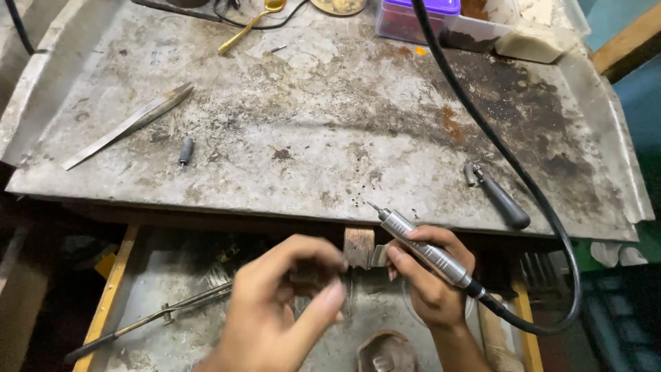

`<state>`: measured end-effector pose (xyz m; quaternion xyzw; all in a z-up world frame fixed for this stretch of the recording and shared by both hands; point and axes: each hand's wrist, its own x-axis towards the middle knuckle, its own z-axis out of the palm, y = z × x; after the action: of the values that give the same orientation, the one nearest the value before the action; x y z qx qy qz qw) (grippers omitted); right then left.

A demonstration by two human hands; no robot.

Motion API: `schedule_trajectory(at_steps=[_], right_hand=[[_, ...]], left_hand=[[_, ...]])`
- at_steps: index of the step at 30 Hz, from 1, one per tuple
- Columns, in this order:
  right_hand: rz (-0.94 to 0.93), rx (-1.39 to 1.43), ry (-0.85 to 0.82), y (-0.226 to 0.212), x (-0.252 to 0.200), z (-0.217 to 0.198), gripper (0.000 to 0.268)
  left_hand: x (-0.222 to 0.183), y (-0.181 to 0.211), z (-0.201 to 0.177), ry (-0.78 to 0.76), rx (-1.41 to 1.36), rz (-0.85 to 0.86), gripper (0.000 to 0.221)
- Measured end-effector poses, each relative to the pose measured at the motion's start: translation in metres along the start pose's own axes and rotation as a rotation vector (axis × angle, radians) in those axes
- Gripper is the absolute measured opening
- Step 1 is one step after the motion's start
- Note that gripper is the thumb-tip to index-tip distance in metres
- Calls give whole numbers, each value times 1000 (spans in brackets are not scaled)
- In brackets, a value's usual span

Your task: Using a rotary tool to polish or grind a small metal jewelry component at a workbench.

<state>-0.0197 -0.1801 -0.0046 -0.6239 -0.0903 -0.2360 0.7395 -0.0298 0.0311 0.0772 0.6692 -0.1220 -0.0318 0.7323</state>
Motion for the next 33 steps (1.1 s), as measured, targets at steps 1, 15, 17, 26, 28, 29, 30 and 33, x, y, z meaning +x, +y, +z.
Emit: schedule_trajectory(at_steps=[1, 15, 17, 26, 28, 29, 30, 33], right_hand=[[0, -5, 4, 1, 0, -1, 24], [31, -188, 29, 13, -1, 1, 25], [35, -194, 37, 15, -2, 1, 24], [57, -111, 9, 30, 3, -39, 40], [80, -68, -11, 31, 7, -45, 39], [101, -32, -27, 32, 9, -47, 36], [118, 5, -40, 34, 11, -50, 34], [197, -54, 35, 36, 14, -50, 27]], left_hand=[[13, -11, 2, -5, -4, -1, 18], [56, -58, 7, -125, 171, -10, 10], [55, -61, 9, -109, 157, -74, 11], [62, -59, 4, -38, -98, -432, 9], [64, -58, 2, -41, -129, -446, 8], [64, -54, 1, -64, -119, -448, 9], [66, -50, -1, -90, -105, -448, 10], [65, -61, 1, -75, -139, -437, 9]])
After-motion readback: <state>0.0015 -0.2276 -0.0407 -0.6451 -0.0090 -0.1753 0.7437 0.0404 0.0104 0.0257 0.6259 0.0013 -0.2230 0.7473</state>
